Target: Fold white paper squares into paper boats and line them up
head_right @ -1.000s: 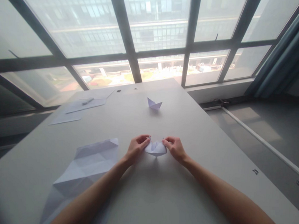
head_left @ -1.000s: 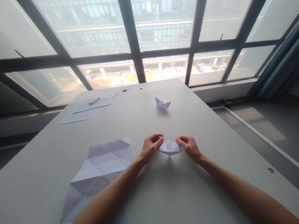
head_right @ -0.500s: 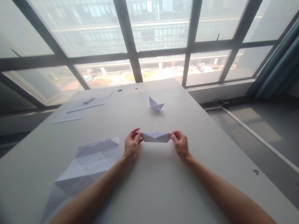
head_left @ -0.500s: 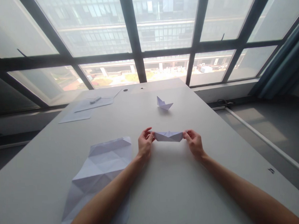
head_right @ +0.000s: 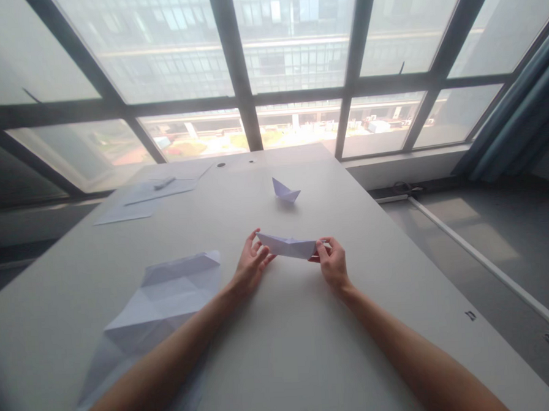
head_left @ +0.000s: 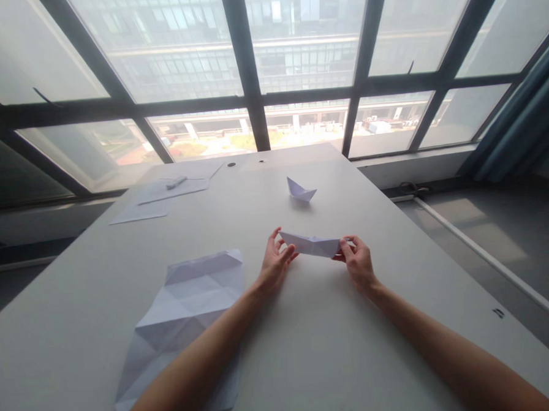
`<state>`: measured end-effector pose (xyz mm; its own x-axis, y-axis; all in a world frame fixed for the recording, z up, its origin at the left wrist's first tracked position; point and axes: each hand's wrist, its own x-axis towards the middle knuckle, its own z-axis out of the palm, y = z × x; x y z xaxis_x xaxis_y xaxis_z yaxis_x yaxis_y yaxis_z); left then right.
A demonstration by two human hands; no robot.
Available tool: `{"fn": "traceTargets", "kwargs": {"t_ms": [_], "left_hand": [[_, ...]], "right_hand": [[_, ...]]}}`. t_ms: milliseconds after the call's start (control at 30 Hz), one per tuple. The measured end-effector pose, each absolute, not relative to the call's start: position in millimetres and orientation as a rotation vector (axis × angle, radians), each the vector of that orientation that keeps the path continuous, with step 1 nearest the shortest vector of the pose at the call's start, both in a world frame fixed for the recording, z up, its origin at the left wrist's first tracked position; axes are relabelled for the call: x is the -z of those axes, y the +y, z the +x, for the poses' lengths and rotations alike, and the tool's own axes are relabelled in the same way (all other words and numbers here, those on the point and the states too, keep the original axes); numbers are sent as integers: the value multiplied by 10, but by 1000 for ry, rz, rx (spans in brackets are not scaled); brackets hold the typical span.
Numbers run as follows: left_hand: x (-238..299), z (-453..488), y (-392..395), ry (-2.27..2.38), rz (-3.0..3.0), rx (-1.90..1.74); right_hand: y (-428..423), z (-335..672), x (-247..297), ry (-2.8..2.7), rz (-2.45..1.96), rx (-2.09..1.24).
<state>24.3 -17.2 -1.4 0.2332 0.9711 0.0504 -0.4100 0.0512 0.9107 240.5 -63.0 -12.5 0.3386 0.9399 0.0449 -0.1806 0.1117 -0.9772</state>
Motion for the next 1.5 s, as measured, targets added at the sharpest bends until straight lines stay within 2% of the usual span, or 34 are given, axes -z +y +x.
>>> {"fn": "traceTargets", "kwargs": {"t_ms": [100, 333, 500, 633, 833, 1033, 1233, 1500], "left_hand": [[-1, 271, -193, 712, 1027, -1113], [39, 269, -165, 883, 1064, -1245], [-29, 286, -237, 813, 1245, -1080], [-37, 320, -315, 793, 1407, -1033], [95, 336, -322, 784, 1636, -1006], [106, 328, -307, 802, 1720, -1039], [72, 331, -371, 761, 1895, -1060], [81, 316, -330, 843, 1766, -1125]], "right_hand": [[-652, 2375, 107, -880, -1120, -1029], [-683, 2394, 48, -995, -1093, -1197], [-698, 2430, -86, -1306, -1193, -1335], [-716, 2386, -114, -1560, -1273, -1227], [-737, 2303, -37, -1413, -1315, -1091], [-761, 2279, -20, -1415, -1213, -1286], [-762, 2243, -16, -1434, -1248, -1177], [-785, 2283, -47, -1670, -1213, -1182]]}}
